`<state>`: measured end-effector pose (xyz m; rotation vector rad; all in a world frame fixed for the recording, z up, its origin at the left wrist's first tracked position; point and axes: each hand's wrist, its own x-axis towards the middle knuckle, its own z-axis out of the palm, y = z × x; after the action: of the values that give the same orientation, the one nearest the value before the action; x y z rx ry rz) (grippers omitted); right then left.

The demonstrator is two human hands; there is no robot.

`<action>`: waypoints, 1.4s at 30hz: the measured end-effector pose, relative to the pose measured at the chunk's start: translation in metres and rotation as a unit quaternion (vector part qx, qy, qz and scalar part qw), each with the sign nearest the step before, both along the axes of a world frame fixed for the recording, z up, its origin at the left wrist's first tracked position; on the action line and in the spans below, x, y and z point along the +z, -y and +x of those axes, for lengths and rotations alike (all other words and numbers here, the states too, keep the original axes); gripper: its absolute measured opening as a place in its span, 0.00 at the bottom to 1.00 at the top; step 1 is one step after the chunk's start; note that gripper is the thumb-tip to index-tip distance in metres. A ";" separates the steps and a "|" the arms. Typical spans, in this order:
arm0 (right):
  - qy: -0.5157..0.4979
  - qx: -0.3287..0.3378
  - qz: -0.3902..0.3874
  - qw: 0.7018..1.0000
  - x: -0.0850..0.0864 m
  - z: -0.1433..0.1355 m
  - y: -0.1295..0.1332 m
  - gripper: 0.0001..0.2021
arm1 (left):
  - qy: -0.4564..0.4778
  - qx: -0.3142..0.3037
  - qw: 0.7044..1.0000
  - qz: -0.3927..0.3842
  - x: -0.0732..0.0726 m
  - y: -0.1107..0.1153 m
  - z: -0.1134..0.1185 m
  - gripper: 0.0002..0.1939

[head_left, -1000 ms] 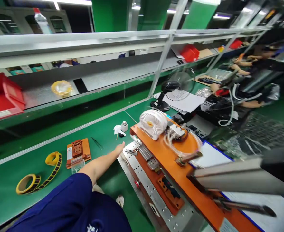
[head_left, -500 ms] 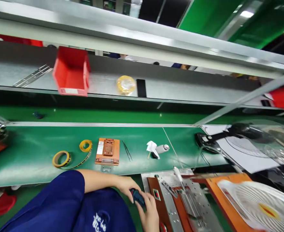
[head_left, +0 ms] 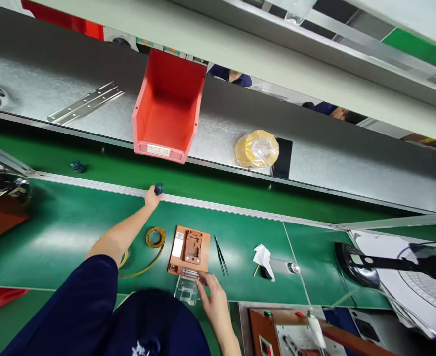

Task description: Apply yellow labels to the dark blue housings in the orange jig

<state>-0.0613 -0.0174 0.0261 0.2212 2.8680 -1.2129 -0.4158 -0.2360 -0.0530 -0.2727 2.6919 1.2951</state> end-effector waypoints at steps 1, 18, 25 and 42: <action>0.011 -0.006 0.003 1.000 -0.001 0.001 0.003 0.11 | 0.007 0.020 1.000 -0.011 -0.006 0.003 -0.020 0.16; 0.117 -0.075 -0.004 0.990 0.001 0.004 0.014 0.11 | -0.069 -0.077 0.991 -0.083 -0.016 0.020 0.050 0.21; 0.124 -0.002 -0.002 0.992 -0.002 -0.003 0.007 0.12 | -0.028 -0.198 0.974 -0.107 0.005 0.049 0.225 0.24; 0.051 0.130 -0.015 0.990 -0.011 0.023 -0.070 0.10 | 0.023 -0.206 0.948 -0.240 0.007 -0.036 0.210 0.11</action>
<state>-0.0387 0.0522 0.0151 -0.0875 2.6831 -1.1582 -0.2062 -0.2001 -0.0457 0.2053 2.7781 0.5057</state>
